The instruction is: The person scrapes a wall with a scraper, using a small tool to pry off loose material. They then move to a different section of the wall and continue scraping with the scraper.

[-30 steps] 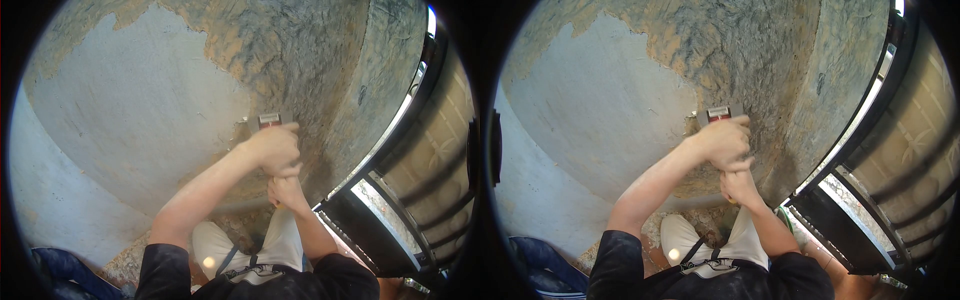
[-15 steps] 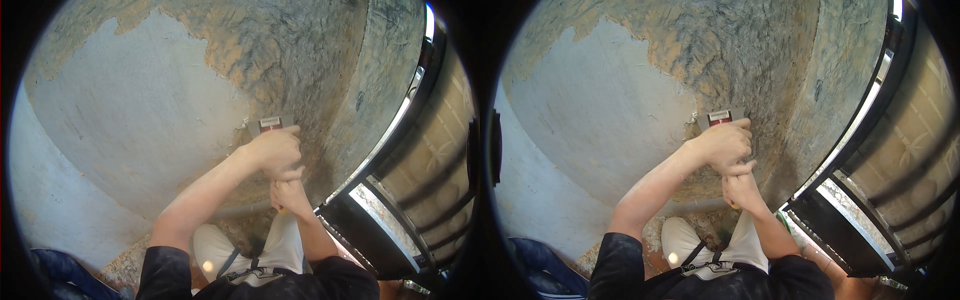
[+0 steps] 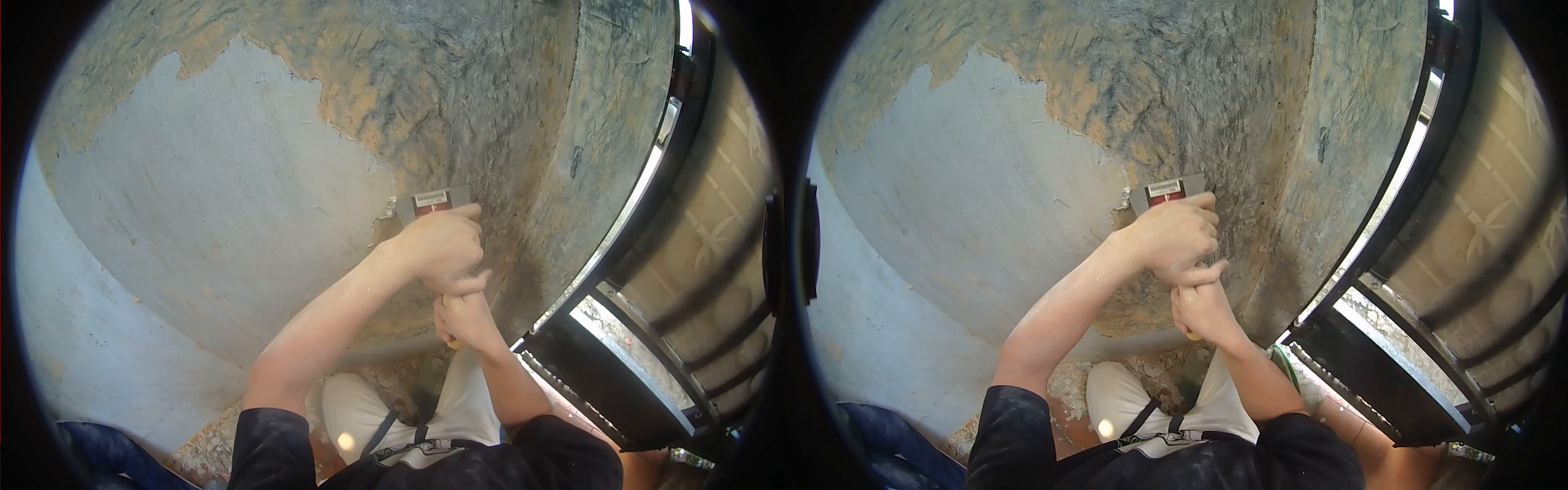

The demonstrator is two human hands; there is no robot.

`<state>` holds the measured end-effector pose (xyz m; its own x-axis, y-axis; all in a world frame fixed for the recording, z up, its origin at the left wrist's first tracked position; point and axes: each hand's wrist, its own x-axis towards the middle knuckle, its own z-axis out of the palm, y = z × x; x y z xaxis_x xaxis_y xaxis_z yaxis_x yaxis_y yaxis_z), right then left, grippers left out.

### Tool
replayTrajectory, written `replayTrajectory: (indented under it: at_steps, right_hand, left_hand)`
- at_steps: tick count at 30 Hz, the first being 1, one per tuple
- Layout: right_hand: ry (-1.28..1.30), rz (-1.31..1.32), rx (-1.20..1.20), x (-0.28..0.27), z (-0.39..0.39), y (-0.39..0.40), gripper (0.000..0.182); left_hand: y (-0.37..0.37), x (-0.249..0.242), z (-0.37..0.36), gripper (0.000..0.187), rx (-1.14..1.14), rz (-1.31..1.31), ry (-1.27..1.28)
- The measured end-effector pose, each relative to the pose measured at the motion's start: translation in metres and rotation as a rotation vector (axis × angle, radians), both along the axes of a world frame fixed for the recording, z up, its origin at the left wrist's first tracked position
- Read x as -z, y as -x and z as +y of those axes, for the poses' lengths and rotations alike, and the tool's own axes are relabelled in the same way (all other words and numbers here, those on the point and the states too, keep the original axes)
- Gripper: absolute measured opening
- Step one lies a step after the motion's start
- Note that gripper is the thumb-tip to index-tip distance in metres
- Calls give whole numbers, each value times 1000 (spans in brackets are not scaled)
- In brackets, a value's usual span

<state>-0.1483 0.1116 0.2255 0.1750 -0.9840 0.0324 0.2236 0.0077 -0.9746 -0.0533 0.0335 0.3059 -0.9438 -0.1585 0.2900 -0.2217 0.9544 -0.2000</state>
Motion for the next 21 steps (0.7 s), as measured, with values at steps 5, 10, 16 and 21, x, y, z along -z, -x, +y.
replayTrajectory:
  at_steps: [5, 10, 16, 21]
  right_hand:
    - [-5, -38, -42, 6, 8, 3, 13]
    - [-8, -17, -32, 15, 2, 5, 15]
    - [32, 45, -36, 6, -3, 1, 14]
    - [11, -26, -63, 5, 6, 3, 17]
  left_hand:
    - [0, 4, 0, 46, -10, 3, -58]
    - [0, 3, -2, 47, 3, -1, 10]
    - [-2, -10, -2, 47, -33, -31, 35]
    - [-2, -6, 1, 49, -11, 8, -39]
